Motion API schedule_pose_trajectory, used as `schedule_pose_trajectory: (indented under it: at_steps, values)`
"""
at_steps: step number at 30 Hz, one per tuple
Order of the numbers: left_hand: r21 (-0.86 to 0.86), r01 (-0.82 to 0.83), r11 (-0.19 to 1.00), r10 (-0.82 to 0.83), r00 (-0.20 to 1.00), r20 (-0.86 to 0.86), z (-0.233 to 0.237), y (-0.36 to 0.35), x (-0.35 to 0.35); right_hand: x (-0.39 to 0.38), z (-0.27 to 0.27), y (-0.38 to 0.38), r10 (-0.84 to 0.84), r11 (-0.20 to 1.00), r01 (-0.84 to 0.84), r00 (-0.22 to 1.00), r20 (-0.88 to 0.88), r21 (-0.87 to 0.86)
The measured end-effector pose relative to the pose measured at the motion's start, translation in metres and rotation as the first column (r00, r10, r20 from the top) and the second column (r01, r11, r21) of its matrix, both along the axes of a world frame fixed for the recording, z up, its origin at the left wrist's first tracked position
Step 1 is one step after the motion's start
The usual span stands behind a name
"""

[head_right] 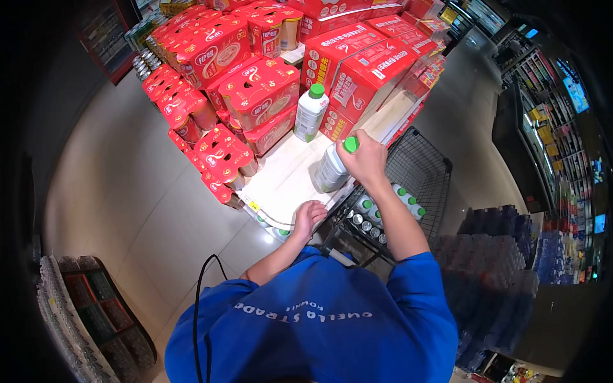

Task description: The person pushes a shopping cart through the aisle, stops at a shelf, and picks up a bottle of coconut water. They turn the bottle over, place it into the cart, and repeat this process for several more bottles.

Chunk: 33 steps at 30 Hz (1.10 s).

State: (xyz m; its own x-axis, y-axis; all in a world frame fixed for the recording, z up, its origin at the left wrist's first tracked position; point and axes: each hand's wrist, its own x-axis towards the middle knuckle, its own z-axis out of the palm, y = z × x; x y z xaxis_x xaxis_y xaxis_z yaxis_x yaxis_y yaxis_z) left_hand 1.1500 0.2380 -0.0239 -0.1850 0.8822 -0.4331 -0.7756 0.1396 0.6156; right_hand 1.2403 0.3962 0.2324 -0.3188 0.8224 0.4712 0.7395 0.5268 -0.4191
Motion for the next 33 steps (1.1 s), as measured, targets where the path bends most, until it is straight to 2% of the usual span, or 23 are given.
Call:
schedule_pose_trajectory:
  at_steps: [3, 6, 8, 11, 13, 15, 16, 19, 22, 25, 26, 28, 31, 32, 33]
  values:
    - [-0.040, -0.053, 0.998, 0.064, 0.925, 0.374, 0.041, 0.006, -0.005, 0.013, 0.044, -0.027, -0.016, 0.989, 0.014, 1.000, -0.013, -0.146]
    - [-0.001, 0.070, 0.998, -0.056, 0.799, 0.599, 0.089, 0.004, 0.003, 0.026, 0.054, -0.034, -0.107, 0.944, 0.100, 0.994, -0.007, -0.315]
    - [0.092, 0.186, 0.978, -0.203, 0.768, 0.608, 0.067, -0.001, 0.008, 0.039, 0.046, -0.030, -0.163, 0.917, 0.137, 0.986, -0.038, -0.374]
    - [0.171, 0.298, 0.939, -0.340, 0.732, 0.590, 0.041, -0.003, 0.011, 0.069, 0.003, -0.016, -0.180, 0.944, 0.122, 0.969, -0.168, -0.308]
    - [0.160, 0.335, 0.929, -0.364, 0.737, 0.570, 0.037, -0.009, 0.012, 0.092, -0.008, -0.010, -0.227, 0.858, 0.110, 0.957, -0.179, -0.501]
    - [0.324, 0.427, 0.844, -0.532, 0.588, 0.610, 0.044, -0.019, 0.007, 0.112, -0.012, -0.010, -0.291, 0.755, 0.114, 0.941, -0.174, -0.645]
    - [0.406, 0.457, 0.791, -0.607, 0.503, 0.615, 0.047, -0.022, 0.005, 0.121, -0.014, -0.010, -0.319, 0.734, 0.164, 0.940, -0.122, -0.659]
    - [0.416, 0.532, 0.738, -0.652, 0.400, 0.644, 0.027, -0.022, 0.005, 0.147, -0.041, -0.010, -0.340, 0.736, 0.157, 0.927, -0.159, -0.658]
    - [0.352, 0.566, 0.745, -0.638, 0.451, 0.625, 0.021, -0.021, 0.007, 0.162, -0.050, -0.018, -0.325, 0.745, 0.152, 0.933, -0.154, -0.649]
    - [0.388, 0.567, 0.726, -0.668, 0.451, 0.592, 0.029, -0.022, 0.001, 0.176, -0.064, -0.027, -0.383, 0.713, 0.143, 0.899, -0.210, -0.687]
    - [0.367, 0.555, 0.746, -0.653, 0.504, 0.565, 0.033, -0.021, -0.002, 0.184, -0.075, -0.031, -0.406, 0.721, 0.111, 0.868, -0.287, -0.684]
    - [0.329, 0.527, 0.784, -0.618, 0.603, 0.505, 0.046, -0.018, -0.005, 0.204, -0.100, -0.043, -0.446, 0.740, 0.050, 0.783, -0.433, -0.671]
    - [0.410, 0.409, 0.815, -0.569, 0.696, 0.437, 0.089, -0.005, 0.001, 0.221, -0.121, -0.079, -0.597, 0.690, -0.102, 0.480, -0.643, -0.717]
    - [0.348, 0.418, 0.839, -0.532, 0.766, 0.362, 0.096, -0.002, 0.003, 0.224, -0.118, -0.094, -0.634, 0.641, -0.142, 0.456, -0.624, -0.754]
    - [0.341, 0.456, 0.822, -0.559, 0.761, 0.329, 0.091, 0.003, 0.004, 0.221, -0.099, -0.110, -0.670, 0.590, -0.182, 0.433, -0.603, -0.787]
